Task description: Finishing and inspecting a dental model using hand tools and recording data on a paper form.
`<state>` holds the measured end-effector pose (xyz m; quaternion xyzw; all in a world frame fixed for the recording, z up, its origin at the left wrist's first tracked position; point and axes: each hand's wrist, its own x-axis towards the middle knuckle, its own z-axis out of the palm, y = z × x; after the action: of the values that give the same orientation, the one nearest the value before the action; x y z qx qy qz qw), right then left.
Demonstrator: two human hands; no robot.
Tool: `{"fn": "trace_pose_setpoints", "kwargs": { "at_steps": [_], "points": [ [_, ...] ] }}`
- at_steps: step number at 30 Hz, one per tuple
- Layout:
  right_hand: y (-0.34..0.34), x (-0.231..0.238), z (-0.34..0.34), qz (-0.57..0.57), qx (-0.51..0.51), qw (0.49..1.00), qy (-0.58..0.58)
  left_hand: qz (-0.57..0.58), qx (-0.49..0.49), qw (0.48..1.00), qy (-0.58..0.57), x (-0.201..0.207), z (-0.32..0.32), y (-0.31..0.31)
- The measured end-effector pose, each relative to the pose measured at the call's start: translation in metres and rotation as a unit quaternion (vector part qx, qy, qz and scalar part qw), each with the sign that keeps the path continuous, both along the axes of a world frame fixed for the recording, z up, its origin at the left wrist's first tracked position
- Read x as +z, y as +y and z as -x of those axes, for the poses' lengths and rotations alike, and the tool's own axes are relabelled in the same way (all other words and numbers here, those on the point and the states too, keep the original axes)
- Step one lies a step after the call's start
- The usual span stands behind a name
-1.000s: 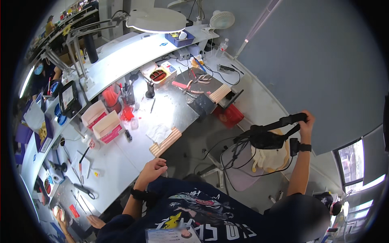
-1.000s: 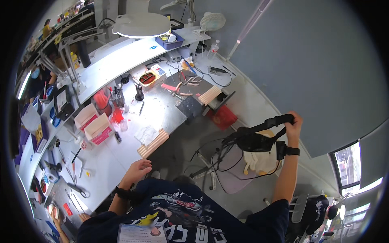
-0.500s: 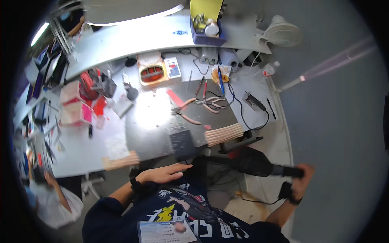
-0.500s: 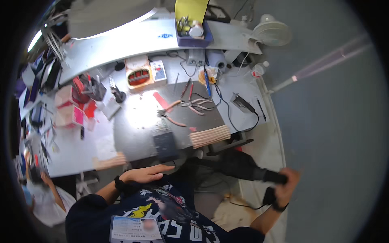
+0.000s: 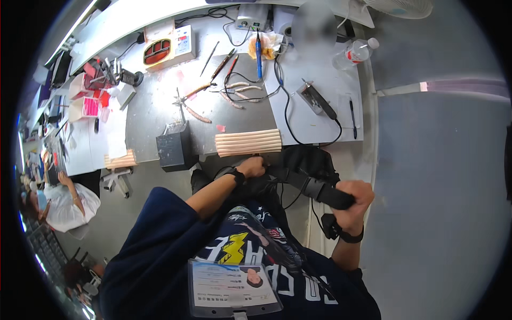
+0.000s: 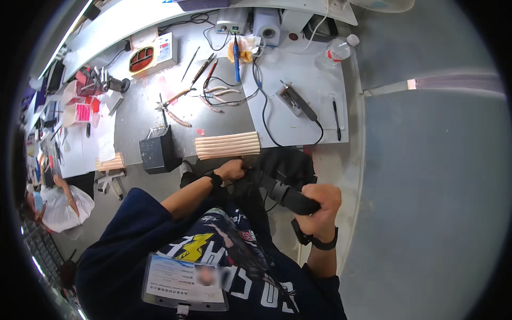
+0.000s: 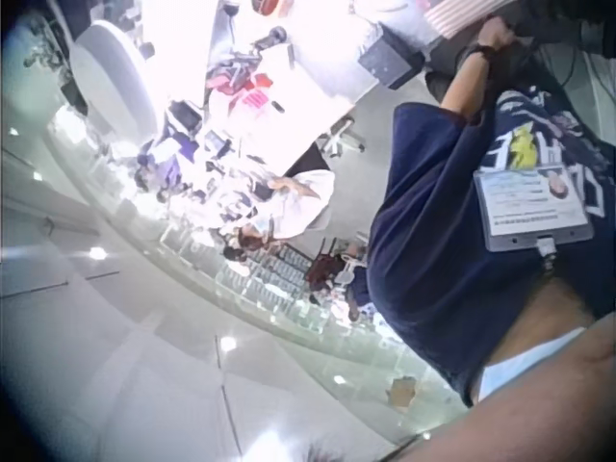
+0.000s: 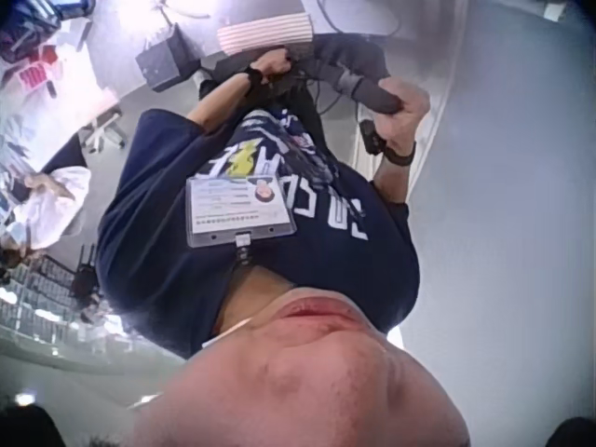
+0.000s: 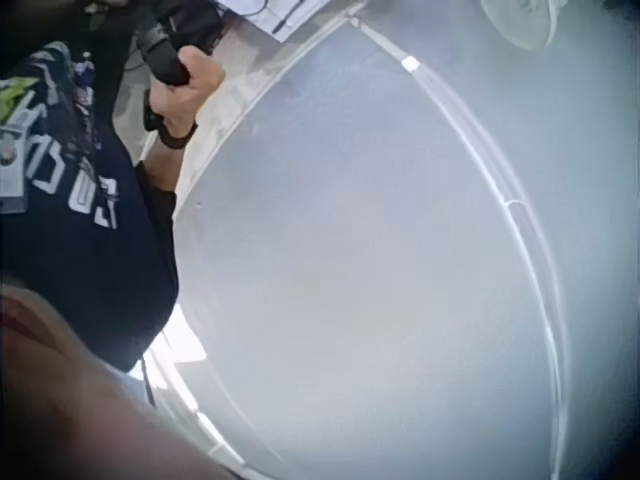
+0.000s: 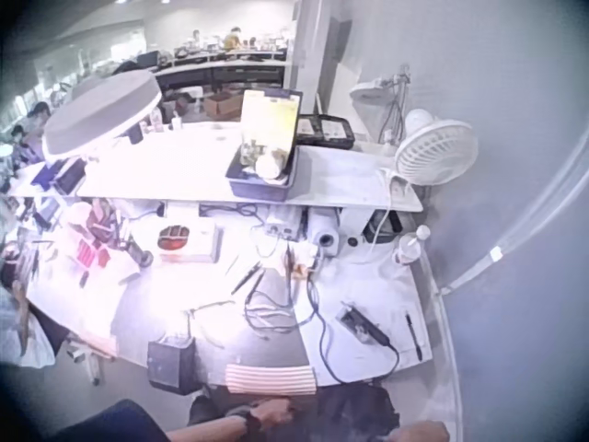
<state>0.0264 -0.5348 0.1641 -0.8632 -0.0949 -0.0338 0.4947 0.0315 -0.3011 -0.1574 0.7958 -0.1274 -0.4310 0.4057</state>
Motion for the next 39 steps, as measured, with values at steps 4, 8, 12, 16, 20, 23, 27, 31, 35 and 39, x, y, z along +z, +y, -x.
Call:
{"fn": "trace_pose_setpoints", "kwargs": {
  "at_steps": [4,8,12,16,20,23,27,31,35,39],
  "points": [
    [-0.018,-0.007,0.018,-0.032,0.043,0.998,0.023,-0.017,-0.023,0.999,0.034,-0.010,0.012,-0.011],
    [-0.021,-0.019,0.016,-0.042,0.030,0.998,0.037,0.005,-0.038,0.997,0.061,-0.019,0.044,-0.016],
    [-0.020,-0.048,-0.002,-0.021,0.035,0.999,0.012,-0.032,-0.001,0.998,0.063,-0.023,0.053,0.003],
    [-0.023,-0.058,-0.005,0.030,0.143,0.983,0.114,-0.072,0.236,0.969,-0.013,-0.010,0.067,0.076],
    [-0.016,-0.055,0.026,0.063,0.226,0.957,0.170,-0.227,0.300,0.926,-0.037,-0.039,0.132,0.170],
    [-0.022,-0.092,0.040,0.120,0.165,0.973,0.107,-0.262,0.390,0.882,-0.026,-0.035,0.179,0.220],
    [-0.014,-0.109,0.041,0.317,0.107,0.938,0.092,-0.258,0.513,0.818,0.027,-0.038,0.235,0.266],
    [-0.021,-0.163,0.050,0.403,0.083,0.900,0.143,-0.292,0.421,0.858,0.018,-0.085,0.290,0.292],
    [-0.038,-0.260,0.088,0.436,0.041,0.892,0.109,-0.277,0.318,0.905,0.061,-0.111,0.288,0.316],
    [-0.019,-0.299,0.111,0.497,-0.032,0.867,0.009,-0.179,0.417,0.891,-0.023,-0.130,0.304,0.345]
  ]
}}
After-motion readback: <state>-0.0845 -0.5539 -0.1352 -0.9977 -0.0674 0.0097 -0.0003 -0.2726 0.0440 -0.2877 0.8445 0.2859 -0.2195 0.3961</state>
